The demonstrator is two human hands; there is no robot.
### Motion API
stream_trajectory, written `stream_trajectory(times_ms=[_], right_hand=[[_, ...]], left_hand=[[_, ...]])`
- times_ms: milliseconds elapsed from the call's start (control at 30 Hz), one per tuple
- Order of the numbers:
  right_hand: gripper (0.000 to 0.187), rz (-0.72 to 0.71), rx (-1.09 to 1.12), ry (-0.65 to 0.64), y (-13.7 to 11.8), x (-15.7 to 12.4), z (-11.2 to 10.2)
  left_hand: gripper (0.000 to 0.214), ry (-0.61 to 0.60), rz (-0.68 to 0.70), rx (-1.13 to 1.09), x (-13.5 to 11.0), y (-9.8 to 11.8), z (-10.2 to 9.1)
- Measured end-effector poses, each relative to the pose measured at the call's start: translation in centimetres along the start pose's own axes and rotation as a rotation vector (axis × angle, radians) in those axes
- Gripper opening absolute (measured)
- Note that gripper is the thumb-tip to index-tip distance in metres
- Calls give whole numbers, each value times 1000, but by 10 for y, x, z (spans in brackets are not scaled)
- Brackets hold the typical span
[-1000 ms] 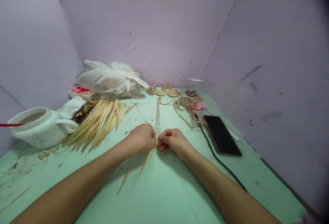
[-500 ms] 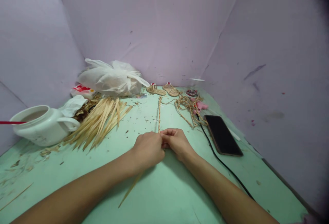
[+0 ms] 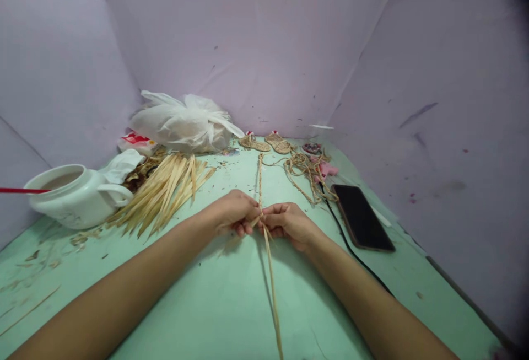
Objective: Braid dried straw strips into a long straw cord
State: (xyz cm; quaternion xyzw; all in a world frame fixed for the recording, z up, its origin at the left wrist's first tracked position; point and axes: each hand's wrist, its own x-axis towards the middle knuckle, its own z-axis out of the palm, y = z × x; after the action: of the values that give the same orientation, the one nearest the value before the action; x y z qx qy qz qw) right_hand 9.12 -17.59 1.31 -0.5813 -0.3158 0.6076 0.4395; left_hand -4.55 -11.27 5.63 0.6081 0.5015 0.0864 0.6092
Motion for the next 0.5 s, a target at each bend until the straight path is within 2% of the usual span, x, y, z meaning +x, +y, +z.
stream_trajectory(times_ms=[67, 133, 200, 300, 400, 500], right_hand=[[13, -2, 0, -56, 1, 2, -2], [15, -12, -37, -84, 2, 4, -4], [15, -50, -171, -53, 5, 7, -5], [9, -242, -600, 67, 9, 5, -4], [13, -425, -1048, 201, 9, -4, 0], [18, -441, -1319, 314, 6, -14, 4]], left_hand=[[12, -163, -20, -9, 7, -7, 8], [11, -192, -4, 40, 11, -13, 13], [13, -138, 1, 129, 14, -16, 15], [13, -2, -4, 301, 17, -21, 18], [11, 141, 121, 417, 21, -28, 23], [14, 187, 230, 408, 26, -37, 28]])
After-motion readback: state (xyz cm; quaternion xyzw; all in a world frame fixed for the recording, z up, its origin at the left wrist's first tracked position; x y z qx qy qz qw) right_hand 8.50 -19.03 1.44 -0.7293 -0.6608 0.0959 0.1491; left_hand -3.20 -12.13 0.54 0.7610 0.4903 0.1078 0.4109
